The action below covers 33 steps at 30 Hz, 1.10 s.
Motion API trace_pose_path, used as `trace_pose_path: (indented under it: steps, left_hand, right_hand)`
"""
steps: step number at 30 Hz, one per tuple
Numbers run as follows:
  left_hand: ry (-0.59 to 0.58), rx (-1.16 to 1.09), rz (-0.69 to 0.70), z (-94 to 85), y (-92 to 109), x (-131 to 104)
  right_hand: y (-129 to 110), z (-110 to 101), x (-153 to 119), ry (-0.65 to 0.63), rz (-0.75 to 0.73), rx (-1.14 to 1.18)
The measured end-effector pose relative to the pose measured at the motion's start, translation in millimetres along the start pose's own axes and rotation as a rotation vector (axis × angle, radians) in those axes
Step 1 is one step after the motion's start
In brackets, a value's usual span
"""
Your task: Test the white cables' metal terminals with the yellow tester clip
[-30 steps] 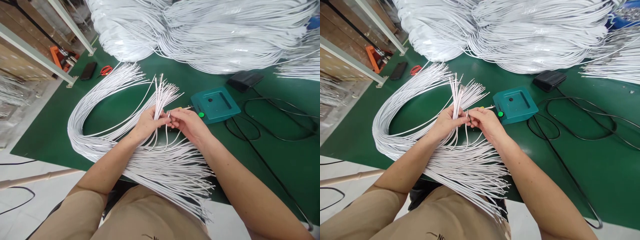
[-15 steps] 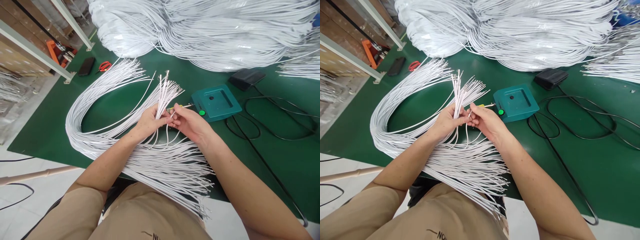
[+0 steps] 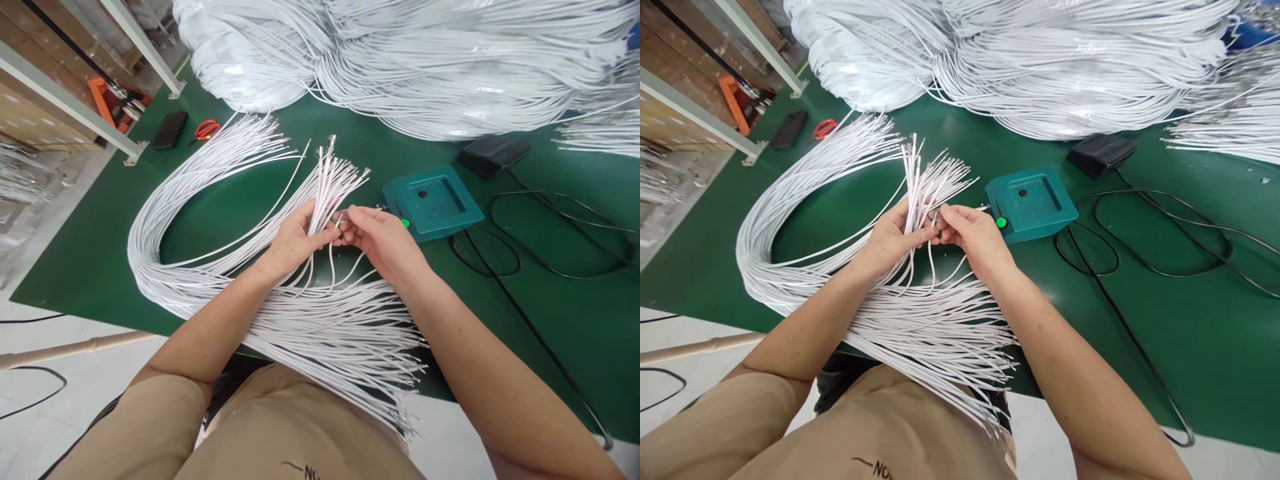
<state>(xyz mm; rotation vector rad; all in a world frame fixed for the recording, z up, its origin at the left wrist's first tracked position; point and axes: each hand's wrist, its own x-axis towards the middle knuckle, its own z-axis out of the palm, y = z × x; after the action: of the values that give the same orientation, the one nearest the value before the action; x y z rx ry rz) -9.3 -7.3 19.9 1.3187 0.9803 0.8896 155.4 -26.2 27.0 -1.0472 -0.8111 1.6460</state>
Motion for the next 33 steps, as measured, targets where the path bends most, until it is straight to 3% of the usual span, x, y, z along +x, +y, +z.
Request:
trace_pose_path:
  steps: [6, 12, 17, 20, 23, 26, 29, 33]
  left_hand:
    - [-0.045, 0.028, -0.005, -1.1, -2, 1]
    - [-0.034, 0.019, -0.034, -3.0, 0, 2]
    - [-0.058, -0.061, -0.055, -1.8, 2, 3]
    - [-0.07, -0.149, -0.149, -3.3, 2, 4]
    - [-0.08, -0.213, -0.243, -6.5, 1, 7]
    - [-0.02, -0.208, -0.261, -8.5, -2, 11]
    - [0.044, -0.127, -0.241, -8.7, -6, 14]
    - [0.046, -0.026, -0.212, -8.3, -11, 17]
  right_hand:
    - [-2, 4, -1, 0.088, -0.101, -0.186]
    - [-9, 1, -1, 0.169, -0.082, -0.526]
    - [-5, -1, 0, 0.078, -0.24, -0.638]
    - [3, -3, 1, 0.083, -0.422, -0.952]
    - [7, -6, 3, 0.063, -0.676, -1.405]
    - [2, -12, 8, 0.051, -0.797, -1.727]
    - [-8, -20, 16, 0.099, -0.765, -1.874]
    - [-18, -27, 27, -0.028, -0.615, -1.994]
